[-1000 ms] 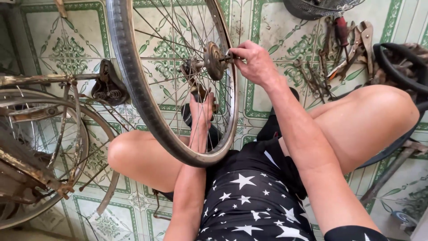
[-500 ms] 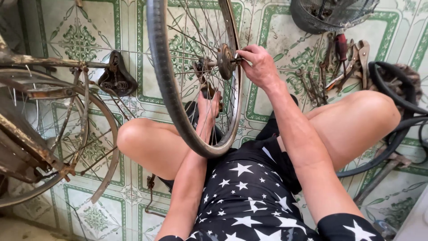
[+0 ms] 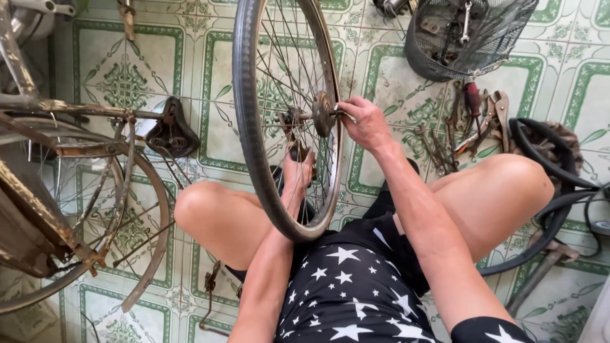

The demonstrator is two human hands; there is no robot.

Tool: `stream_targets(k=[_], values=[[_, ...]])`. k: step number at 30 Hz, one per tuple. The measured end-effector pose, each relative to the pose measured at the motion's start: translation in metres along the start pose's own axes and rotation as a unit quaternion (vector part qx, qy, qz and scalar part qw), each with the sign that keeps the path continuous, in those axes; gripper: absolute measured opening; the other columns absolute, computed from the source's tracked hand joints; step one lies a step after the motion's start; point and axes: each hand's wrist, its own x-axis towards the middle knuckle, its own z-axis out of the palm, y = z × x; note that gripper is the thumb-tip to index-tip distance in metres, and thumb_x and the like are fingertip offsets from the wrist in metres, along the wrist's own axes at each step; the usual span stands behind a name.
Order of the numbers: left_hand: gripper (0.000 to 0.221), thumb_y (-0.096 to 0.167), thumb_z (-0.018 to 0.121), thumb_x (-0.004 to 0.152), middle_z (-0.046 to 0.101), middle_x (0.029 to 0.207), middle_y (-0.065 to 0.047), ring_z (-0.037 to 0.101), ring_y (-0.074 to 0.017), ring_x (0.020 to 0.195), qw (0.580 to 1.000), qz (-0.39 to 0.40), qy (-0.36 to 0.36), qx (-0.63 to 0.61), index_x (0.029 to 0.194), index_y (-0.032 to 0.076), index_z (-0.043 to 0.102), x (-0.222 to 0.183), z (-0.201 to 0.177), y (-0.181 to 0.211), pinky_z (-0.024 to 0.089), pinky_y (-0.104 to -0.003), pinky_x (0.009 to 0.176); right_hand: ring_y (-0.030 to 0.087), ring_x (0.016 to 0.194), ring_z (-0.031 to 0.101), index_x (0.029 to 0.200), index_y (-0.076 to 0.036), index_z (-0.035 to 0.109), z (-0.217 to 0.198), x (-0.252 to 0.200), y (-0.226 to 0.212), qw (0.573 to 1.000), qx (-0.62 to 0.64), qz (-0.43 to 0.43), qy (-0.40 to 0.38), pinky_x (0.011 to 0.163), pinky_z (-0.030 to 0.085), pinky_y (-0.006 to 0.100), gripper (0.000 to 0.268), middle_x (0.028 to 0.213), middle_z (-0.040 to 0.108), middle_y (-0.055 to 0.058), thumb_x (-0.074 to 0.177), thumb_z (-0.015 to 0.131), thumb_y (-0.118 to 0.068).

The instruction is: The person sits on the floor and repairs a bicycle wheel by hand, rotating the axle and tightening the hub components. They then turn the wheel over and continue to tighten the axle components on the opposite side.

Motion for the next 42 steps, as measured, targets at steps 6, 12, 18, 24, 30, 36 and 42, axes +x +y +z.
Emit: stream_targets(k=[6,12,18,24,30,36,42], values=[[0.028,0.012,0.071,0.09,0.063,0.077,-0.001,0.056,-0.0104,0.057,0.999,0.033,0.008,-0.019,0.114,0.009,0.058,0.0,0.006,-0.002,0.044,-0.028,0.046,0.031,0.08,0.068,0.108,-0.008,0.076,-0.006,-0.003,0.002,0.988,0.033,0.11,-0.107,0.072,0.053,0.041,0.02,0.09,0.068,0.012,0.091,0.074,-0.016],[0.028,0.011,0.07,0.091,0.063,0.079,-0.001,0.056,-0.0098,0.059,0.991,0.135,0.005,0.021,0.116,0.008,0.057,-0.006,-0.001,-0.01,0.044,-0.028,0.046,0.016,0.073,0.068,0.115,-0.006,0.075,-0.017,-0.001,-0.01,0.962,0.136,0.183,-0.151,0.067,0.054,0.033,0.029,0.083,0.074,0.008,0.087,0.072,-0.014],[0.028,0.009,0.069,0.091,0.062,0.079,-0.001,0.055,-0.0101,0.058,0.991,0.132,-0.007,-0.002,0.116,0.008,0.058,-0.009,-0.003,-0.012,0.042,-0.028,0.045,0.009,0.065,0.066,0.115,-0.002,0.076,-0.027,0.002,-0.027,0.904,0.242,0.288,-0.204,0.062,0.055,0.027,0.028,0.075,0.071,0.006,0.09,0.068,-0.01],[0.027,0.008,0.069,0.091,0.062,0.078,-0.001,0.053,-0.0105,0.056,0.992,0.124,-0.011,-0.011,0.116,0.008,0.058,-0.013,0.005,-0.01,0.041,-0.027,0.044,0.007,0.07,0.069,0.115,-0.001,0.075,-0.023,0.001,-0.021,0.904,0.26,0.291,-0.174,0.065,0.058,0.027,0.027,0.081,0.074,0.002,0.091,0.069,-0.012],[0.027,0.007,0.068,0.091,0.061,0.077,-0.002,0.052,-0.0109,0.055,0.994,0.112,-0.012,-0.008,0.116,0.008,0.058,-0.016,0.001,-0.006,0.04,-0.027,0.043,0.011,0.068,0.069,0.113,-0.001,0.076,-0.026,-0.001,-0.02,0.896,0.255,0.3,-0.205,0.065,0.058,0.028,0.025,0.079,0.074,0.006,0.092,0.068,-0.011],[0.027,0.006,0.068,0.091,0.061,0.077,-0.002,0.051,-0.0113,0.054,0.997,0.067,-0.008,-0.045,0.116,0.008,0.058,-0.013,0.008,0.006,0.038,-0.026,0.042,0.015,0.07,0.075,0.109,0.001,0.076,-0.016,-0.009,-0.005,0.883,0.137,0.323,-0.313,0.07,0.059,0.033,0.027,0.081,0.077,0.009,0.089,0.071,-0.017],[0.026,0.003,0.072,0.091,0.065,0.085,-0.002,0.058,-0.0106,0.065,0.997,0.079,0.017,-0.01,0.114,0.004,0.062,0.01,0.007,-0.011,0.045,-0.026,0.052,0.022,0.087,0.075,0.116,-0.009,0.076,-0.005,-0.014,0.019,0.93,0.123,0.261,-0.227,0.081,0.058,0.036,0.033,0.102,0.077,0.012,0.086,0.071,-0.02]])
